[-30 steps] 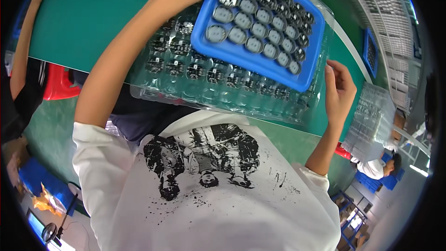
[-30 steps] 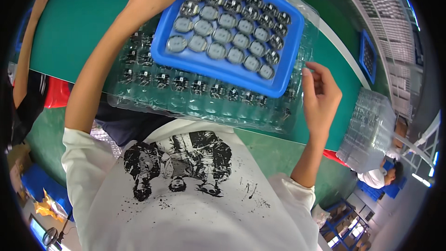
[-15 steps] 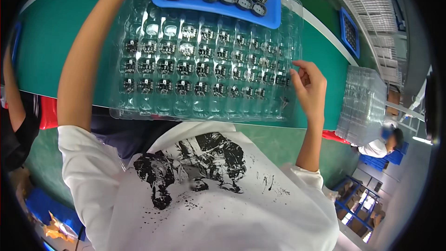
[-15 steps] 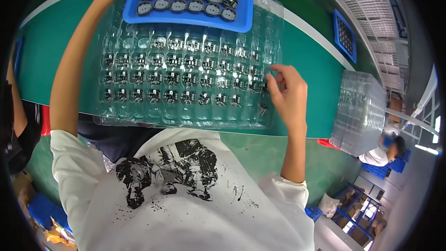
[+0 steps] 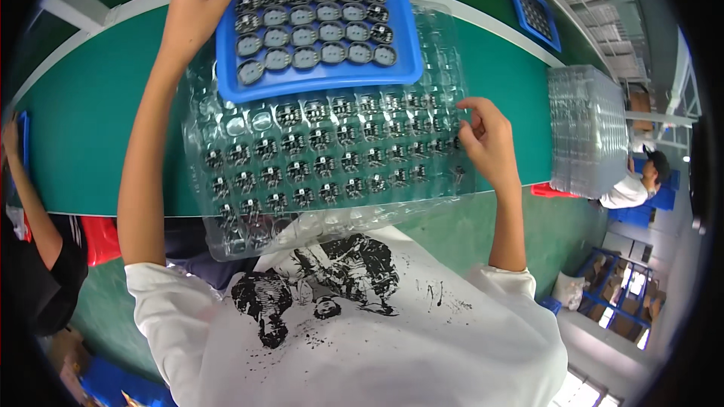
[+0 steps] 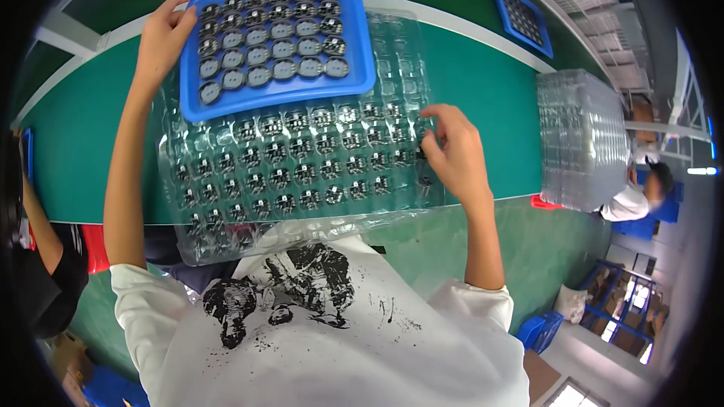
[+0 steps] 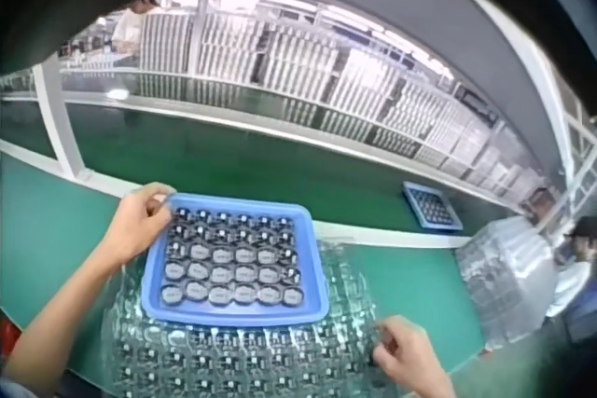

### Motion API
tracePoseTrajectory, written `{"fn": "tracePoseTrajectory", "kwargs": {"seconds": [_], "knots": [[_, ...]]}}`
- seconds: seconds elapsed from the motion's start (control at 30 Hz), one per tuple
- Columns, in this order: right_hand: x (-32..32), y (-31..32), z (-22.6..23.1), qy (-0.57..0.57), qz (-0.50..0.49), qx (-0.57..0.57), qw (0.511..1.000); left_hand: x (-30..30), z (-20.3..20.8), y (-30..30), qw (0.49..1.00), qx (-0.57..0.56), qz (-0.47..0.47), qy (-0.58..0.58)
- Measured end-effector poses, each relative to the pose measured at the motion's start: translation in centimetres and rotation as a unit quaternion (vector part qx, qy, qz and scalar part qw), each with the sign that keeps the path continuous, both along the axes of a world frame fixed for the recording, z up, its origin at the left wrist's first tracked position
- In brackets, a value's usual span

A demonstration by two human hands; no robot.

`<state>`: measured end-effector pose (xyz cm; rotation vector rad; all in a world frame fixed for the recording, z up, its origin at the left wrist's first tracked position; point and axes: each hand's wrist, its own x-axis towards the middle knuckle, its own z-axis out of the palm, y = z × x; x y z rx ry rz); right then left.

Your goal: Transferring small electronic components from a bulk storage tray into a sorting tray at an assembly line.

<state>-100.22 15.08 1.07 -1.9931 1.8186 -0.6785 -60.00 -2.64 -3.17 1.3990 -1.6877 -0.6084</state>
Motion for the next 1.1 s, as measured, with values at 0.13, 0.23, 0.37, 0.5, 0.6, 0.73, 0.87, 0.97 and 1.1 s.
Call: {"fn": "tracePoseTrajectory", "kwargs": {"seconds": [0.13,0.23,0.37,0.5,0.6,0.73,0.87,0.97,1.1], "knots": [[0.7,-0.5,1.2,0.026,0.035,-0.031,0.999,-0.8,0.8,0.6,0.999,-0.032,0.009,0.013],[1.7,-1.6,1.4,0.072,0.107,-0.06,0.99,-1.1,0.6,0.9,0.999,-0.045,0.017,-0.005],[1.9,-3.5,1.5,0.16,0.192,-0.066,0.966,-1.2,0.9,1.3,0.998,-0.045,0.035,-0.012],[2.7,-4.9,4.5,0.069,0.186,0.005,0.98,-0.9,0.8,1.0,0.998,-0.048,0.044,-0.014],[4.2,-6.2,6.4,0.068,0.17,-0.034,0.983,-1.0,1.0,1.3,0.998,-0.044,0.048,-0.011],[7.6,-8.9,5.2,0.047,0.235,-0.177,0.955,-1.3,1.0,1.1,0.998,-0.052,0.044,-0.006],[9.9,-11.9,3.9,0.088,0.239,-0.217,0.942,-1.6,1.1,1.4,0.997,-0.055,0.05,-0.003],[10.4,-13.0,3.1,0.121,0.237,-0.221,0.938,-1.7,1.6,1.6,0.997,-0.046,0.054,-0.001],[10.6,-12.9,3.1,0.141,0.24,-0.211,0.937,-1.8,2.0,1.6,0.998,-0.027,0.056,-0.025]]}}
